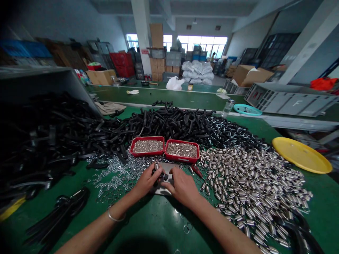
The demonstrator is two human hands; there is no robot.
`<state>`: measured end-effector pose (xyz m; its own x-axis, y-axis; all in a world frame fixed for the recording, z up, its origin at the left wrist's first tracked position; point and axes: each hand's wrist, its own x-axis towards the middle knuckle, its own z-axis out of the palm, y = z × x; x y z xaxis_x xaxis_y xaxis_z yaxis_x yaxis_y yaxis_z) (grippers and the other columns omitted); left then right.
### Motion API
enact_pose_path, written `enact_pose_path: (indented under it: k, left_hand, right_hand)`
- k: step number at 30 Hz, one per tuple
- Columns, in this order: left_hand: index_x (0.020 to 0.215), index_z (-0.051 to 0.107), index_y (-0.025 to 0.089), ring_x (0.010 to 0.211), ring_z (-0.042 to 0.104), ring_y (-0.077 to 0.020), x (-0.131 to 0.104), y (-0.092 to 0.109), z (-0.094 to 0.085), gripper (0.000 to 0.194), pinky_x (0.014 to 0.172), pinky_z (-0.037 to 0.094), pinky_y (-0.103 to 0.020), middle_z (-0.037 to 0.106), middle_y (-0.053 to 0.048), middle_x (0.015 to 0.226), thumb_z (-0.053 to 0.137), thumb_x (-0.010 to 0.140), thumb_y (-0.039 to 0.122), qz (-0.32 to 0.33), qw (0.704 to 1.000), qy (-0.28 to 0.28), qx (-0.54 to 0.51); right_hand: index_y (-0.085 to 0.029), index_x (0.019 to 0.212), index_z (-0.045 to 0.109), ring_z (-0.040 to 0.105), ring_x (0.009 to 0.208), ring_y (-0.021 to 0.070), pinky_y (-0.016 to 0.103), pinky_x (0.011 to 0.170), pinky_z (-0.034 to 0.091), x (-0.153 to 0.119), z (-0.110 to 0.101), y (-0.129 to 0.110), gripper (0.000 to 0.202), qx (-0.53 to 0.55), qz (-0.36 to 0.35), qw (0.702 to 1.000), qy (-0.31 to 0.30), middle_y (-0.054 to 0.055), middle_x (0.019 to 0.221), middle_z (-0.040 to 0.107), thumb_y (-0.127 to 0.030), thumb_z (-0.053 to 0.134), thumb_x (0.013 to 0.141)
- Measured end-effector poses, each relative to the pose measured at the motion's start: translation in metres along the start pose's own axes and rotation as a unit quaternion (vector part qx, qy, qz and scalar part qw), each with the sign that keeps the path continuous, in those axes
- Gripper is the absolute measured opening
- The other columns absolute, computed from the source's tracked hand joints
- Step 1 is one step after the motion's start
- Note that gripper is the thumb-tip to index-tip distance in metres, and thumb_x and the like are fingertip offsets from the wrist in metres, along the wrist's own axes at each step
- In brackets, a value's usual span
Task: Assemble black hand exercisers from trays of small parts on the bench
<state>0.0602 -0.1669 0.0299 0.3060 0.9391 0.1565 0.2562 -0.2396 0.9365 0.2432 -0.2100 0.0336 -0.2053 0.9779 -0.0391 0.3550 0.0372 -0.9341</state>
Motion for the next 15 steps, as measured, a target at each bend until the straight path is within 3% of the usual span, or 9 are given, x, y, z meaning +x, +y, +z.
enact_pose_path:
  k: [2,5,6,8,10,11,13,15]
  left_hand:
    - [0.095,0.062,0.021,0.086,0.060,-0.0213,-0.005,0.002,0.001,0.029,0.084,0.046,-0.033,0.065,-0.006,0.089,0.045,0.097,0.044,0.013,1.000,-0.002,-0.004]
    - [0.101,0.062,0.021,0.099,0.061,-0.0217,-0.010,0.005,0.002,0.030,0.093,0.045,-0.034,0.066,-0.008,0.100,0.041,0.099,0.041,0.053,0.998,-0.046,-0.003]
    - [0.102,0.063,0.021,0.101,0.061,-0.0220,-0.009,0.004,0.004,0.029,0.095,0.045,-0.034,0.066,-0.008,0.103,0.042,0.099,0.041,0.069,0.996,-0.060,0.005]
    - [0.103,0.063,0.021,0.103,0.060,-0.0233,-0.005,0.002,0.008,0.031,0.097,0.045,-0.036,0.066,-0.009,0.105,0.043,0.098,0.044,0.068,0.997,-0.044,0.013]
    - [0.102,0.063,0.021,0.101,0.061,-0.0246,0.000,-0.003,0.013,0.035,0.095,0.047,-0.038,0.066,-0.010,0.102,0.041,0.097,0.048,0.030,1.000,0.008,0.005]
    - [0.101,0.063,0.021,0.100,0.061,-0.0251,0.001,-0.006,0.015,0.037,0.094,0.048,-0.038,0.066,-0.010,0.101,0.040,0.097,0.050,0.013,0.999,0.033,0.000]
    - [0.100,0.063,0.021,0.100,0.061,-0.0255,0.002,-0.011,0.018,0.038,0.093,0.048,-0.039,0.065,-0.011,0.101,0.040,0.097,0.051,0.021,0.998,0.052,0.003]
    - [0.097,0.063,0.021,0.099,0.060,-0.0256,0.000,-0.016,0.021,0.038,0.093,0.048,-0.039,0.064,-0.011,0.100,0.041,0.096,0.052,0.069,0.997,0.027,0.015]
  right_hand:
    - [-0.017,0.092,0.064,0.063,0.081,0.0199,0.028,0.066,0.048,-0.004,0.005,-0.003,0.053,0.000,-0.038,0.999,0.022,0.011,0.094,0.067,-0.070,0.058,0.084]
    - [-0.016,0.082,0.065,0.060,0.058,0.0171,0.028,0.057,0.048,-0.004,0.012,0.002,0.075,0.053,-0.030,0.997,-0.042,0.008,0.069,0.064,-0.072,0.019,0.096]
    - [-0.016,0.080,0.066,0.059,0.055,0.0171,0.029,0.056,0.048,-0.002,0.013,0.005,0.078,0.054,-0.024,0.997,-0.055,0.008,0.066,0.063,-0.074,0.016,0.094]
    - [-0.018,0.084,0.067,0.062,0.064,0.0197,0.031,0.063,0.050,0.002,0.010,0.011,0.067,0.007,-0.032,0.999,-0.012,0.008,0.071,0.065,-0.077,0.035,0.089]
    - [-0.020,0.086,0.066,0.063,0.077,0.0231,0.033,0.071,0.050,0.005,0.006,0.016,0.054,-0.034,-0.043,0.997,0.046,0.008,0.081,0.066,-0.074,0.057,0.080]
    - [-0.021,0.083,0.065,0.063,0.079,0.0239,0.033,0.072,0.050,0.005,0.005,0.017,0.052,-0.037,-0.041,0.997,0.054,0.007,0.081,0.065,-0.072,0.057,0.080]
    - [-0.021,0.074,0.062,0.062,0.071,0.0229,0.033,0.065,0.049,0.006,0.007,0.017,0.056,-0.019,-0.020,0.999,0.027,0.006,0.070,0.061,-0.072,0.042,0.089]
    - [-0.021,0.073,0.063,0.060,0.063,0.0214,0.031,0.060,0.047,0.005,0.009,0.016,0.064,0.002,0.004,1.000,-0.013,0.005,0.062,0.058,-0.069,0.028,0.094]
